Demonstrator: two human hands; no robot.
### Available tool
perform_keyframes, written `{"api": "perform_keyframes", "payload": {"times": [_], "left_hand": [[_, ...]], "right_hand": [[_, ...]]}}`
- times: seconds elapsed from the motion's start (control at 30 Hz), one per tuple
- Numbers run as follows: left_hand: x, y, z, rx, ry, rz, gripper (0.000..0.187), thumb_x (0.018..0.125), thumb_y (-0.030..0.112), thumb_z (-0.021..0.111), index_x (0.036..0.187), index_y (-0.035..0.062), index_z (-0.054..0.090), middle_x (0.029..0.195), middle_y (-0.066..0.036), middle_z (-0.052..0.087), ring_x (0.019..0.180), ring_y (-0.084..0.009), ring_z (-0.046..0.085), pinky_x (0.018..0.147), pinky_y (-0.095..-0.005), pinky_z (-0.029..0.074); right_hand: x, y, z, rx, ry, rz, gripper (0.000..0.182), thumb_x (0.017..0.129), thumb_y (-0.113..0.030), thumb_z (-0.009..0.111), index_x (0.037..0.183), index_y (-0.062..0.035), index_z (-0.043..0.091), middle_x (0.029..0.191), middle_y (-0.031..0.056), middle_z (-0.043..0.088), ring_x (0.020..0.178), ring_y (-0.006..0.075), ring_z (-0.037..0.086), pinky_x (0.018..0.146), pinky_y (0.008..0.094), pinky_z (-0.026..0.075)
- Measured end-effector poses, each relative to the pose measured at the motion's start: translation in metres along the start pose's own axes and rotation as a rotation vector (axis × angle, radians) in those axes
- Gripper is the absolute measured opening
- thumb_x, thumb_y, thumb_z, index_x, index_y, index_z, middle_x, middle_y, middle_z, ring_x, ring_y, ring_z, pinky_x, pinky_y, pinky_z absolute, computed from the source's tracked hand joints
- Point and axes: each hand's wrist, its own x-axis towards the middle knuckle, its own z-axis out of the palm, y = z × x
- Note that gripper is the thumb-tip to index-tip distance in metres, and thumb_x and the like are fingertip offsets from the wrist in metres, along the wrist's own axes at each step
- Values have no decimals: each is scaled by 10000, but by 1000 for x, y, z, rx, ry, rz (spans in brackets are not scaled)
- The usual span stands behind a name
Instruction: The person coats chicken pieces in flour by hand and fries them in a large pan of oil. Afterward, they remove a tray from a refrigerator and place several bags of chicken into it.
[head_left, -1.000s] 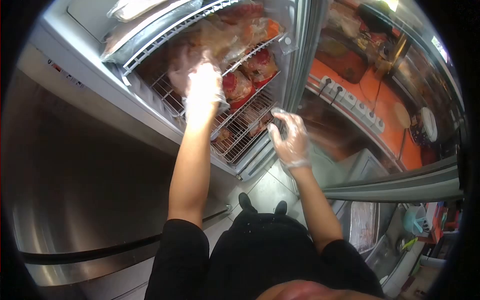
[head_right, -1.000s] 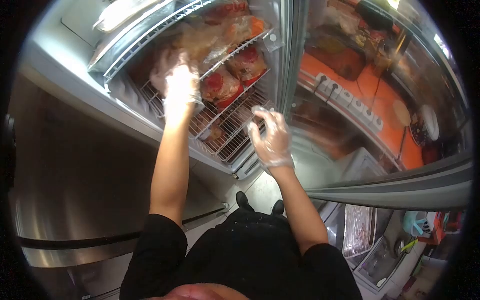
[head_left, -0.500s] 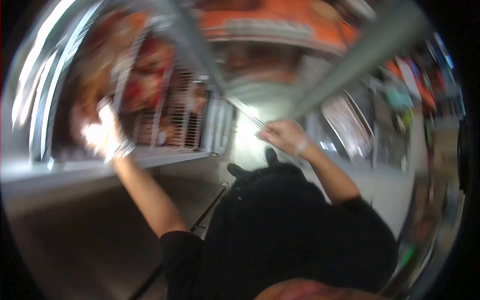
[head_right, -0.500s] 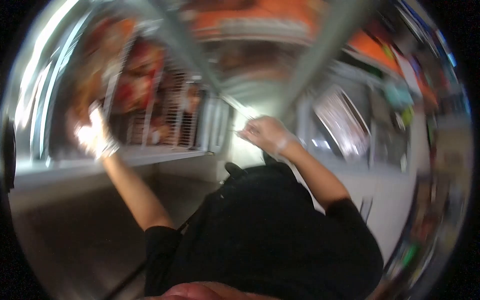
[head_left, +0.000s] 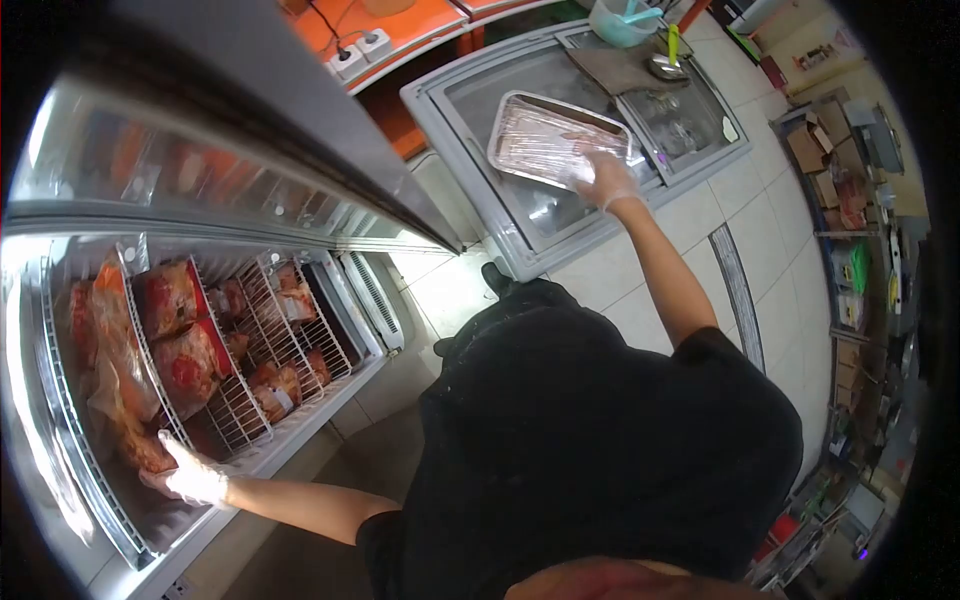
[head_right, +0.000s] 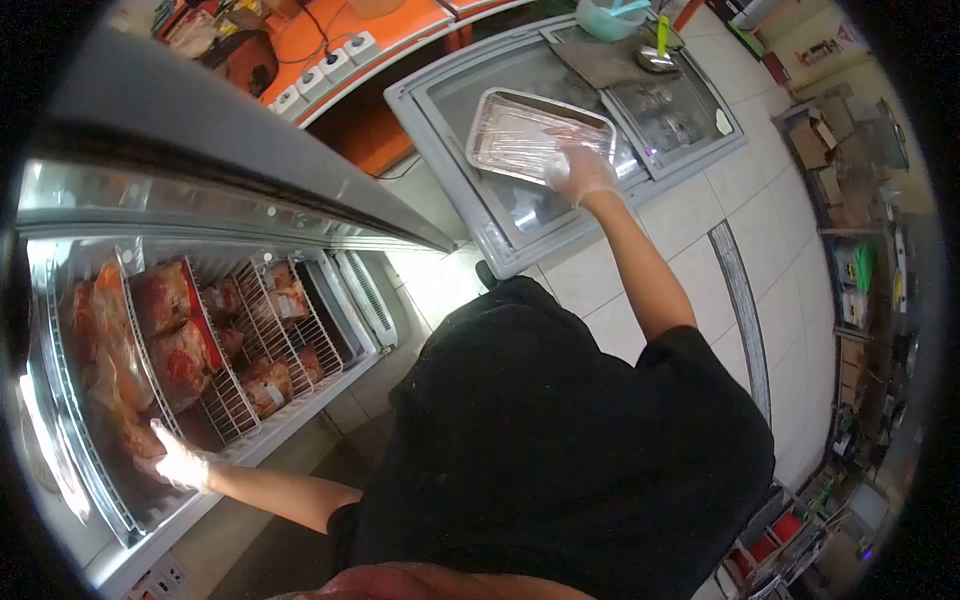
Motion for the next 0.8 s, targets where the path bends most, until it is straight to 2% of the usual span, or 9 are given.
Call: {"api": "perform_keyframes", "payload": {"times": [0.27, 0.37, 0.4, 0.47, 0.53, 0.57, 0.6, 0.7, 0.8], "left_hand": [[-10, 68, -28, 170, 8, -99, 774, 805, 501, 824, 1353, 13, 574, 1324, -197, 627, 1165, -335, 647, 1044, -445, 499], [-79, 117, -32, -623, 210, 20, 264, 908, 87, 752, 1108, -60, 665, 1032, -167, 729, 907, -224, 712, 861, -325, 594], [-104, 107, -8, -905, 154, 219, 200, 955, 75, 691, 1116, -42, 662, 1053, -147, 711, 942, -226, 689, 841, -329, 600], [-184, 182, -47, -1104, -432, 3, 137, 974, 57, 646, 1102, 17, 675, 1100, -129, 658, 980, -219, 643, 840, -344, 586], [-249, 201, -28, -1028, -612, 682, 138, 930, -4, 645, 1056, 17, 696, 1064, -125, 678, 967, -238, 661, 810, -342, 563], [-296, 234, -34, -1171, -1206, 565, 152, 923, -23, 636, 1057, 12, 697, 1086, -123, 693, 990, -231, 676, 831, -330, 561], [-314, 252, -40, -1242, -1398, 538, 168, 919, -20, 648, 1077, 18, 692, 1112, -133, 698, 1002, -223, 685, 849, -323, 558], [-352, 285, -44, -1329, -1466, 588, 181, 935, 55, 649, 1111, 61, 688, 1130, -145, 683, 1044, -310, 675, 906, -387, 540], [-354, 313, -41, -1325, -1263, 704, 266, 928, 115, 664, 1190, 71, 653, 1210, -168, 646, 1148, -365, 618, 1002, -435, 482]], "right_hand": [[74, 24, -2, -69, -246, 96, 538, 883, -507, 654, 1317, -191, 608, 1111, 183, 721, 1065, 366, 678, 904, 470, 528], [91, 55, 32, -53, -265, 58, 425, 902, -483, 642, 1176, -160, 678, 1077, 171, 732, 1051, 349, 685, 874, 473, 529], [95, 58, 31, 82, -262, 102, 402, 902, -470, 645, 1147, -156, 695, 1089, 165, 731, 1050, 344, 686, 882, 468, 529], [93, 45, 16, 53, -16, 58, 315, 905, -398, 655, 1079, -142, 712, 1083, 151, 737, 1040, 320, 693, 893, 445, 532], [96, 32, 17, -22, -124, 44, 321, 909, -400, 651, 1080, -134, 712, 1075, 151, 741, 1046, 316, 691, 888, 435, 533], [93, 34, 17, -98, -239, 26, 328, 913, -401, 647, 1080, -126, 713, 1066, 150, 744, 1052, 312, 689, 884, 426, 535], [103, 43, 24, -20, -305, 47, 373, 941, -449, 626, 1060, -104, 701, 1005, 137, 756, 958, 301, 712, 836, 411, 545], [105, 40, 3, 579, -447, 289, 433, 970, -500, 580, 1057, -95, 705, 945, 125, 762, 828, 284, 719, 792, 395, 548], [72, 27, -37, 225, -271, 108, 449, 985, -502, 553, 1007, -85, 717, 877, 134, 741, 818, 317, 700, 775, 425, 528]]}}
